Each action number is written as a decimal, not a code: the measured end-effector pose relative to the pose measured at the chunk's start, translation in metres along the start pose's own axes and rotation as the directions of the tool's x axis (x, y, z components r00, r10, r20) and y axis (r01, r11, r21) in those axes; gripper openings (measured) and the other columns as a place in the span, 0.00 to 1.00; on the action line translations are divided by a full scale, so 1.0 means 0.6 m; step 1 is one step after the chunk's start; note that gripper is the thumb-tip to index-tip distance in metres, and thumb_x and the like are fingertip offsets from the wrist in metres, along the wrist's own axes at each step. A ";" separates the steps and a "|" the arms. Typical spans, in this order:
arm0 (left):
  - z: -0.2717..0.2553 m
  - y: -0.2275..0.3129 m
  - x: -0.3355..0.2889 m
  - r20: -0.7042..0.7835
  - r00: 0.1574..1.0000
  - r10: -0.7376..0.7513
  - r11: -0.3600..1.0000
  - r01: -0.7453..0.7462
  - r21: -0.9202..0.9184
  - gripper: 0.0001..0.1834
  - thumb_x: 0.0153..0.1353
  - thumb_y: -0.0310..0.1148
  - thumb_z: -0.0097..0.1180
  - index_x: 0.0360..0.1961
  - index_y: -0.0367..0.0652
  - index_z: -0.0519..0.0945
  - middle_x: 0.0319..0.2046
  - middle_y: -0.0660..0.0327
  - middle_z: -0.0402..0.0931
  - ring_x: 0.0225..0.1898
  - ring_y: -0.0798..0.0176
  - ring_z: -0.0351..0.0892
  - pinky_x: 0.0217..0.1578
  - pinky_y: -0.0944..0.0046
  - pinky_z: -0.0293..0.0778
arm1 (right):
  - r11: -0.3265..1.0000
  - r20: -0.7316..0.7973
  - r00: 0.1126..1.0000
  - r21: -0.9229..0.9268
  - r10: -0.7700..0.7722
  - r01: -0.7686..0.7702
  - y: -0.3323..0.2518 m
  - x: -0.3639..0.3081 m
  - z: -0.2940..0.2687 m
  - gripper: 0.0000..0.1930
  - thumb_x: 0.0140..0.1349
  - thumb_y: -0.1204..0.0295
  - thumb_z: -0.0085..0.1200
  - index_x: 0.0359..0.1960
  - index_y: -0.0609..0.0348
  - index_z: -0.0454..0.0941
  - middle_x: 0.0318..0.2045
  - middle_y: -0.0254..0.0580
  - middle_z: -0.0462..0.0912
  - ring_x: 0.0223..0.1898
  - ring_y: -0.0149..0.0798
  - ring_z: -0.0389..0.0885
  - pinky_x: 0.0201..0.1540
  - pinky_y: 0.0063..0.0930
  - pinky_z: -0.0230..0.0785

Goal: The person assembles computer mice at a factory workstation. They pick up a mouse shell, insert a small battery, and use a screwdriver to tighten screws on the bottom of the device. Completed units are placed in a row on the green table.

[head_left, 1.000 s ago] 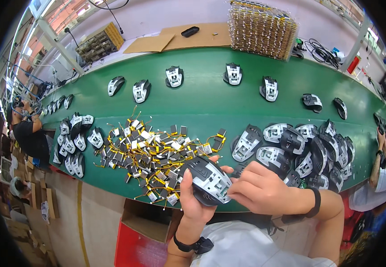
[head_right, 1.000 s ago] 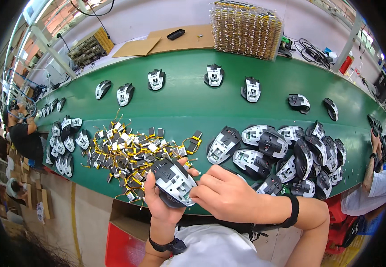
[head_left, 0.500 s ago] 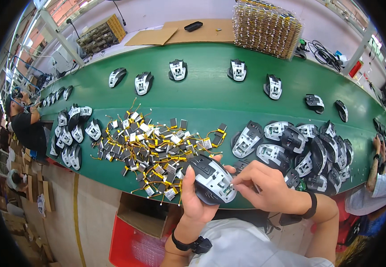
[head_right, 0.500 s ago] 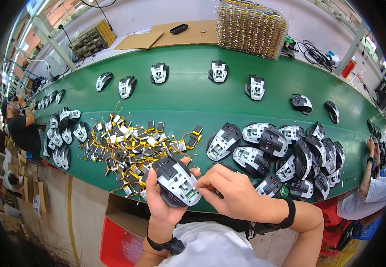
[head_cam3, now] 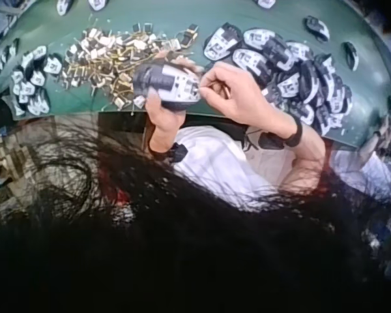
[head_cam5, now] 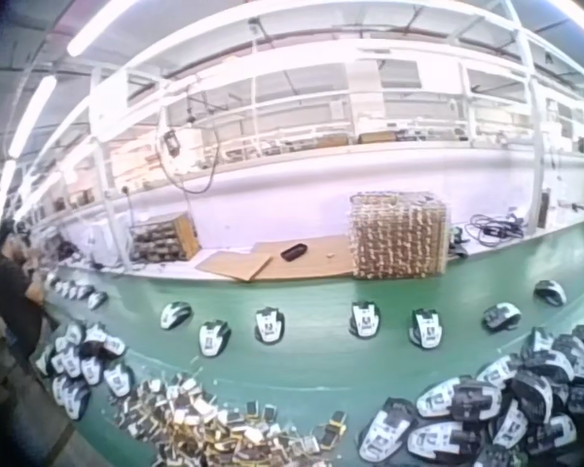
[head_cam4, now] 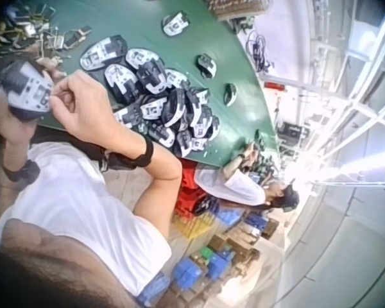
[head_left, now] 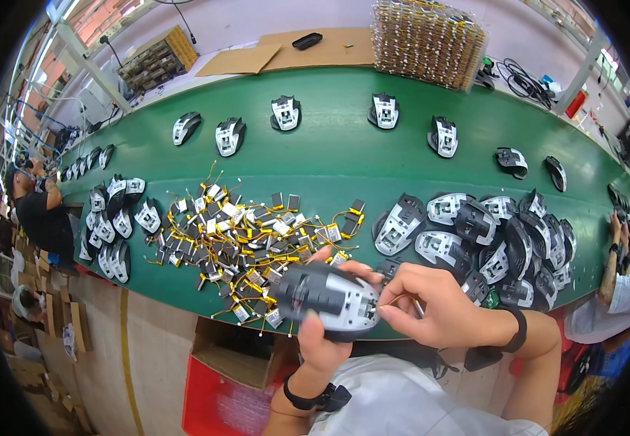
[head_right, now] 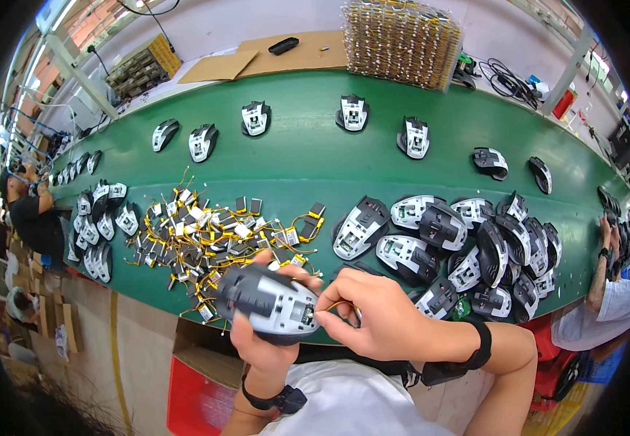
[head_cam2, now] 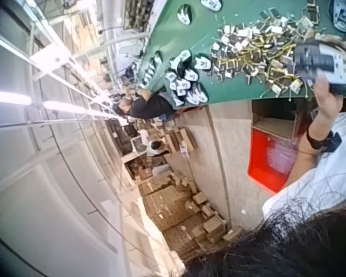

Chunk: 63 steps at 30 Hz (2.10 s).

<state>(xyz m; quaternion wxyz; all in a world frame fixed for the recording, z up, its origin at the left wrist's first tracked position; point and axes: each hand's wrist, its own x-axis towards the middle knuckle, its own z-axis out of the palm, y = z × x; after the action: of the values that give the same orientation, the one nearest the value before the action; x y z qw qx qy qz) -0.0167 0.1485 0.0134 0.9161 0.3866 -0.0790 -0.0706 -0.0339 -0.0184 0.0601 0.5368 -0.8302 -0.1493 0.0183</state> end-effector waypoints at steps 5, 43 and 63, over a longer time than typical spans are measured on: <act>0.004 0.004 -0.019 0.080 0.968 0.237 0.966 -0.244 0.088 0.48 0.49 0.51 0.66 0.67 0.55 0.53 0.55 0.51 0.67 0.60 0.45 0.68 0.63 0.44 0.62 | 0.998 -0.029 0.999 0.051 0.035 -0.034 -0.008 0.007 0.011 0.07 0.55 0.70 0.63 0.29 0.59 0.78 0.22 0.34 0.74 0.20 0.28 0.70 0.21 0.24 0.61; -0.026 0.001 -0.019 0.190 0.971 0.148 0.986 -0.129 -0.106 0.45 0.48 0.40 0.69 0.65 0.57 0.56 0.54 0.47 0.65 0.64 0.40 0.62 0.61 0.44 0.64 | 0.889 0.291 0.893 0.205 0.344 -0.410 0.008 0.019 0.003 0.14 0.61 0.68 0.61 0.37 0.70 0.80 0.28 0.40 0.84 0.26 0.23 0.79 0.30 0.21 0.72; -0.027 -0.012 0.022 0.070 0.990 -0.119 0.970 0.131 -0.204 0.43 0.49 0.48 0.57 0.65 0.42 0.58 0.50 0.46 0.72 0.51 0.44 0.76 0.55 0.43 0.72 | 0.834 -0.241 0.956 0.552 0.167 -0.006 0.041 -0.018 0.007 0.11 0.64 0.76 0.57 0.46 0.70 0.78 0.42 0.41 0.80 0.41 0.29 0.79 0.47 0.23 0.74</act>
<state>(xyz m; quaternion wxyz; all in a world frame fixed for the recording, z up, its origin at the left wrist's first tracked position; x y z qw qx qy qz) -0.0014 0.1521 -0.0017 0.9426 0.2908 -0.0731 -0.1470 -0.0396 -0.0270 0.0349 0.7650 -0.6428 -0.0225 -0.0328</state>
